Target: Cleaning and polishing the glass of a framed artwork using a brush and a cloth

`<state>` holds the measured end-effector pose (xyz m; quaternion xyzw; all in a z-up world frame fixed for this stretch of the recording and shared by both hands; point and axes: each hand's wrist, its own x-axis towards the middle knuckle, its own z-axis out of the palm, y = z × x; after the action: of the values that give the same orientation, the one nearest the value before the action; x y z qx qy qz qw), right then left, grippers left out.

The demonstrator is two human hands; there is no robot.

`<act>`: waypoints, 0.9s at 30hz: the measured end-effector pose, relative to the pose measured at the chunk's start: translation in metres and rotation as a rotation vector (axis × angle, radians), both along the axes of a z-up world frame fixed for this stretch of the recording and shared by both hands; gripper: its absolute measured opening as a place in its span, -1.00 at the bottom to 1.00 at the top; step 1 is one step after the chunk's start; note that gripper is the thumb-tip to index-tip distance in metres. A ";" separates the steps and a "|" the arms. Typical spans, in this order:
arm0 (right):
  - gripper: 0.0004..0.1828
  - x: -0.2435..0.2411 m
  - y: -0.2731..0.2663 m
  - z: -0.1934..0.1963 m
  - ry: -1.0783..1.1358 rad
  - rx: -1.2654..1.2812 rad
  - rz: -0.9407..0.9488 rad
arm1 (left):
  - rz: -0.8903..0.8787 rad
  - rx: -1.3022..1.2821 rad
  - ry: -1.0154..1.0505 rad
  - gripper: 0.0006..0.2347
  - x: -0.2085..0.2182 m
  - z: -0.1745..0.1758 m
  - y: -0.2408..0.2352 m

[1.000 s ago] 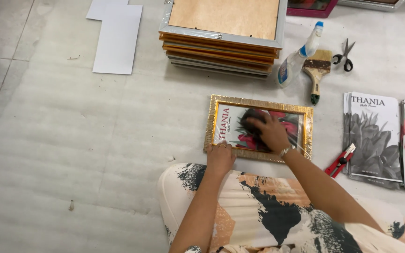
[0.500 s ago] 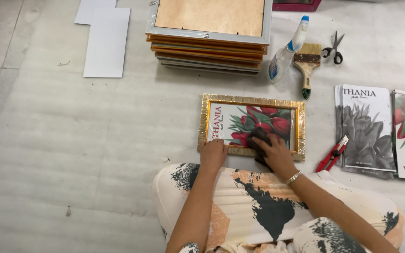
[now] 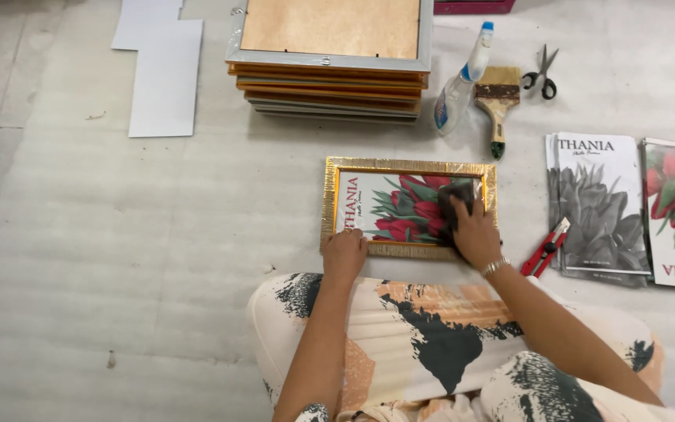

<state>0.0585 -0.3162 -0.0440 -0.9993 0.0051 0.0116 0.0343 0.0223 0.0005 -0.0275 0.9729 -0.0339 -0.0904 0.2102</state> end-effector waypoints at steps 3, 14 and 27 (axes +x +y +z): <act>-0.25 -0.043 -0.004 0.016 0.150 -0.066 0.027 | 0.005 0.014 0.018 -0.75 0.002 0.008 0.000; -0.27 0.081 -0.029 0.009 -0.056 -0.083 -0.033 | 0.026 -0.024 -0.015 -0.76 0.002 0.011 0.001; -0.16 -0.007 -0.011 0.027 0.121 -0.025 0.528 | 0.028 0.010 -0.048 -0.79 0.008 0.002 0.000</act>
<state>0.0514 -0.3269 -0.0173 -0.9639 -0.2534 0.0796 0.0173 0.0301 0.0009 -0.0251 0.9761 -0.0249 -0.0645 0.2059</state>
